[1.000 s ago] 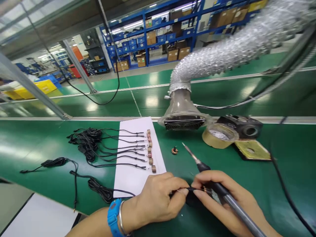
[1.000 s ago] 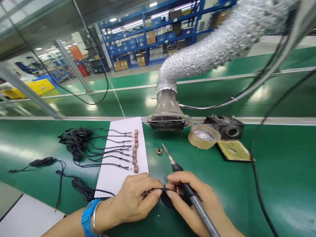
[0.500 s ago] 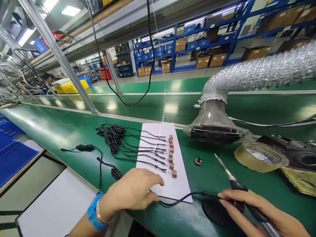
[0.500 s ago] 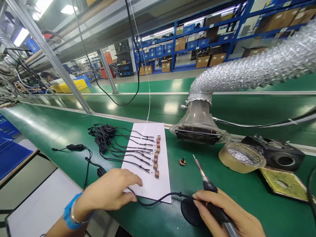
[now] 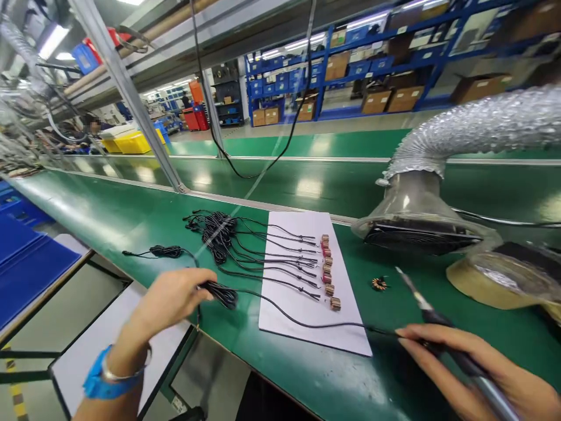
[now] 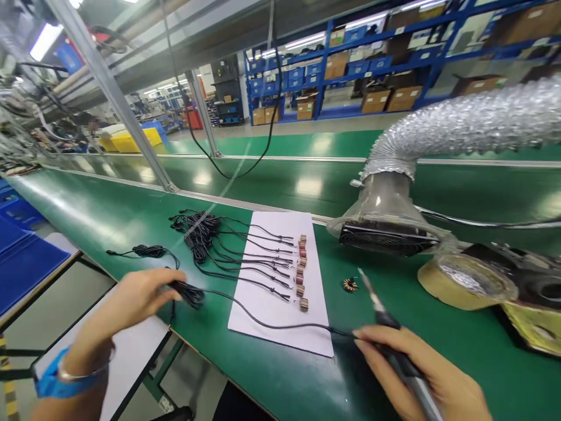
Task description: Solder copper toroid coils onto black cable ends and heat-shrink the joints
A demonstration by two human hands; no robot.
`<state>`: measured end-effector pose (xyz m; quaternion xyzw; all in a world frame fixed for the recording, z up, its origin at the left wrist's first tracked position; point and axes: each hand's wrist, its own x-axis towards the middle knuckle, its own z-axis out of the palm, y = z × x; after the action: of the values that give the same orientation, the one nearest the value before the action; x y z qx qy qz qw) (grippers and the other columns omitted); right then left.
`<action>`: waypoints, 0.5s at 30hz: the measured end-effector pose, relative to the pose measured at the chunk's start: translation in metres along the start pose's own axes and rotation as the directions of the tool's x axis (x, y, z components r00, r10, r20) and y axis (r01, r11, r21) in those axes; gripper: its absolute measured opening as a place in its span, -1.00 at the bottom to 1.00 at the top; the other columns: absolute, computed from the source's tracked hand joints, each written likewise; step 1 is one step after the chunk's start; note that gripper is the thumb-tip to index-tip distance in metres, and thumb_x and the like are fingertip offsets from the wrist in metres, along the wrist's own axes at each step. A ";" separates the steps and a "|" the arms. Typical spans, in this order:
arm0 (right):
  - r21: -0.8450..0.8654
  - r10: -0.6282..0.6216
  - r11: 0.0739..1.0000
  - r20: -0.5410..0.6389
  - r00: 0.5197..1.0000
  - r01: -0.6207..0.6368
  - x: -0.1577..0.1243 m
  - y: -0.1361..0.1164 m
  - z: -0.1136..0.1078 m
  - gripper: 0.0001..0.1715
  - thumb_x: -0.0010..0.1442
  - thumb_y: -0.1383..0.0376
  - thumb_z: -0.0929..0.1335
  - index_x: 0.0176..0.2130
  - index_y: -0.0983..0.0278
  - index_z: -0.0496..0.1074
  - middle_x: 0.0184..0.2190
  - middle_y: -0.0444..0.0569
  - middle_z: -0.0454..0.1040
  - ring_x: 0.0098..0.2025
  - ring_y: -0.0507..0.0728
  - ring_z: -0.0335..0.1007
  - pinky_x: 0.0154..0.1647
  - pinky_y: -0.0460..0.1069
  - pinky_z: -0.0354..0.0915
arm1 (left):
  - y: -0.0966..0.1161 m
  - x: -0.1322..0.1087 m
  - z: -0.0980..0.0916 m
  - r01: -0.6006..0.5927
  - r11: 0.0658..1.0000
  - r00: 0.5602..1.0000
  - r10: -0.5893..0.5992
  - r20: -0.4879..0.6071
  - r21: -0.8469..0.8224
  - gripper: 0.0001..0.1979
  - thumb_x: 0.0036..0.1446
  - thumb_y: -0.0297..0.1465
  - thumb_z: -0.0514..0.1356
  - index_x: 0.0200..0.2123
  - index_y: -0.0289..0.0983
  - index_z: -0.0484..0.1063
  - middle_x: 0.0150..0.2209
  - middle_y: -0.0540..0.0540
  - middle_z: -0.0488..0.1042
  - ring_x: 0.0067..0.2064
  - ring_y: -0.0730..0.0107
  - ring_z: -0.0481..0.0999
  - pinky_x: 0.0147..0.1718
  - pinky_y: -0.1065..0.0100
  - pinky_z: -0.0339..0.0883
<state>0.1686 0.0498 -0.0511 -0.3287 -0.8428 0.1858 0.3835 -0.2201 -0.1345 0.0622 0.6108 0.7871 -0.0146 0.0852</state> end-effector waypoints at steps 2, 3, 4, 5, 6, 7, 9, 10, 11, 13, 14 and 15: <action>0.026 -0.083 0.996 0.070 0.994 0.081 0.013 -0.029 0.010 -0.81 0.20 0.19 0.37 -0.16 0.17 0.44 -0.31 -0.12 0.49 -0.36 0.06 0.45 -0.32 -0.06 0.36 | -0.023 0.006 -0.023 0.069 0.996 0.993 -0.063 -0.098 0.054 -0.71 0.21 -0.22 0.09 -0.02 -0.08 0.41 -0.07 0.03 0.54 -0.14 0.25 0.53 -0.20 0.33 0.28; 0.061 -0.116 0.992 0.075 0.990 0.111 0.020 -0.042 0.019 -0.86 0.23 0.27 0.34 -0.15 0.18 0.42 -0.33 -0.11 0.47 -0.38 0.05 0.42 -0.35 -0.07 0.34 | -0.034 0.012 -0.033 0.107 0.991 0.988 -0.098 -0.121 0.077 -0.70 0.20 -0.20 0.09 -0.02 -0.07 0.42 -0.10 0.03 0.55 -0.18 0.25 0.53 -0.24 0.34 0.27; 0.096 -0.147 0.985 0.071 0.987 0.140 0.026 -0.052 0.030 -0.86 0.25 0.35 0.32 -0.14 0.20 0.40 -0.35 -0.09 0.45 -0.39 0.04 0.38 -0.37 -0.07 0.32 | -0.045 0.022 -0.041 0.141 0.985 0.982 -0.127 -0.138 0.095 -0.68 0.19 -0.18 0.09 -0.02 -0.08 0.42 -0.14 0.03 0.56 -0.21 0.24 0.52 -0.28 0.34 0.25; 0.115 -0.176 0.979 0.063 0.982 0.168 0.031 -0.059 0.041 -0.83 0.25 0.41 0.30 -0.14 0.21 0.39 -0.36 -0.08 0.43 -0.37 0.05 0.35 -0.36 -0.07 0.31 | -0.054 0.032 -0.046 0.167 0.980 0.979 -0.151 -0.135 0.111 -0.67 0.19 -0.17 0.08 -0.02 -0.09 0.42 -0.20 0.02 0.56 -0.25 0.23 0.51 -0.32 0.35 0.23; 0.122 -0.202 0.973 0.064 0.977 0.194 0.035 -0.063 0.052 -0.78 0.24 0.47 0.28 -0.13 0.22 0.38 -0.37 -0.07 0.42 -0.35 0.06 0.31 -0.35 -0.06 0.30 | -0.063 0.044 -0.049 0.181 0.976 0.979 -0.166 -0.121 0.125 -0.66 0.19 -0.17 0.07 -0.02 -0.10 0.42 -0.26 0.01 0.56 -0.27 0.22 0.50 -0.35 0.36 0.20; 0.118 -0.225 0.969 0.076 0.971 0.216 0.037 -0.064 0.063 -0.73 0.23 0.51 0.27 -0.12 0.23 0.36 -0.37 -0.06 0.42 -0.33 0.08 0.28 -0.32 -0.04 0.30 | -0.070 0.056 -0.049 0.188 0.972 0.979 -0.173 -0.109 0.139 -0.65 0.18 -0.17 0.07 -0.01 -0.10 0.42 -0.31 0.00 0.55 -0.29 0.20 0.49 -0.37 0.36 0.18; 0.088 -0.253 0.966 0.124 0.959 0.243 0.037 -0.060 0.080 -0.65 0.19 0.57 0.25 -0.09 0.24 0.35 -0.39 -0.05 0.41 -0.28 0.13 0.22 -0.25 0.01 0.29 | -0.083 0.079 -0.041 0.165 0.974 0.985 -0.156 -0.070 0.153 -0.64 0.17 -0.17 0.07 -0.01 -0.10 0.42 -0.37 -0.04 0.52 -0.31 0.17 0.47 -0.38 0.35 0.15; 0.066 -0.259 0.966 0.156 0.953 0.251 0.036 -0.056 0.086 -0.61 0.17 0.58 0.24 -0.07 0.24 0.34 -0.41 -0.06 0.39 -0.25 0.15 0.21 -0.21 0.04 0.27 | -0.087 0.089 -0.035 0.142 0.978 0.989 -0.136 -0.049 0.152 -0.65 0.16 -0.17 0.08 -0.01 -0.09 0.42 -0.37 -0.06 0.51 -0.31 0.16 0.46 -0.38 0.34 0.14; 0.043 -0.263 0.965 0.183 0.947 0.259 0.035 -0.053 0.090 -0.59 0.16 0.59 0.25 -0.06 0.23 0.34 -0.42 -0.06 0.38 -0.22 0.17 0.20 -0.17 0.08 0.26 | -0.092 0.098 -0.028 0.115 0.982 0.993 -0.113 -0.023 0.148 -0.65 0.15 -0.18 0.08 -0.02 -0.09 0.43 -0.38 -0.06 0.50 -0.31 0.16 0.46 -0.38 0.33 0.14; 0.004 -0.259 0.965 0.207 0.943 0.264 0.032 -0.048 0.093 -0.59 0.16 0.57 0.26 -0.05 0.23 0.34 -0.43 -0.07 0.36 -0.15 0.21 0.19 -0.10 0.13 0.21 | -0.097 0.110 -0.014 0.058 0.992 0.998 -0.062 0.031 0.115 -0.65 0.14 -0.20 0.08 -0.01 -0.08 0.41 -0.38 -0.05 0.48 -0.31 0.19 0.44 -0.39 0.35 0.12; -0.006 -0.255 0.965 0.206 0.945 0.262 0.032 -0.047 0.093 -0.60 0.16 0.57 0.27 -0.05 0.22 0.35 -0.43 -0.07 0.35 -0.12 0.23 0.19 -0.08 0.14 0.19 | -0.099 0.113 -0.009 0.041 0.995 0.998 -0.045 0.050 0.091 -0.64 0.14 -0.22 0.08 0.01 -0.07 0.40 -0.40 -0.03 0.46 -0.33 0.21 0.43 -0.40 0.36 0.12; -0.007 -0.251 0.966 0.196 0.948 0.257 0.033 -0.048 0.092 -0.60 0.15 0.57 0.27 -0.06 0.23 0.35 -0.43 -0.07 0.35 -0.11 0.23 0.18 -0.07 0.14 0.17 | -0.099 0.115 -0.005 0.030 0.997 0.998 -0.034 0.060 0.068 -0.62 0.13 -0.24 0.07 0.03 -0.07 0.38 -0.43 -0.02 0.43 -0.35 0.24 0.42 -0.42 0.38 0.11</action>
<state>0.0621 0.0326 -0.0656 -0.2042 -0.9143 0.1524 0.3149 -0.3434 -0.0490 0.0412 0.6001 0.7927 -0.0613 0.0884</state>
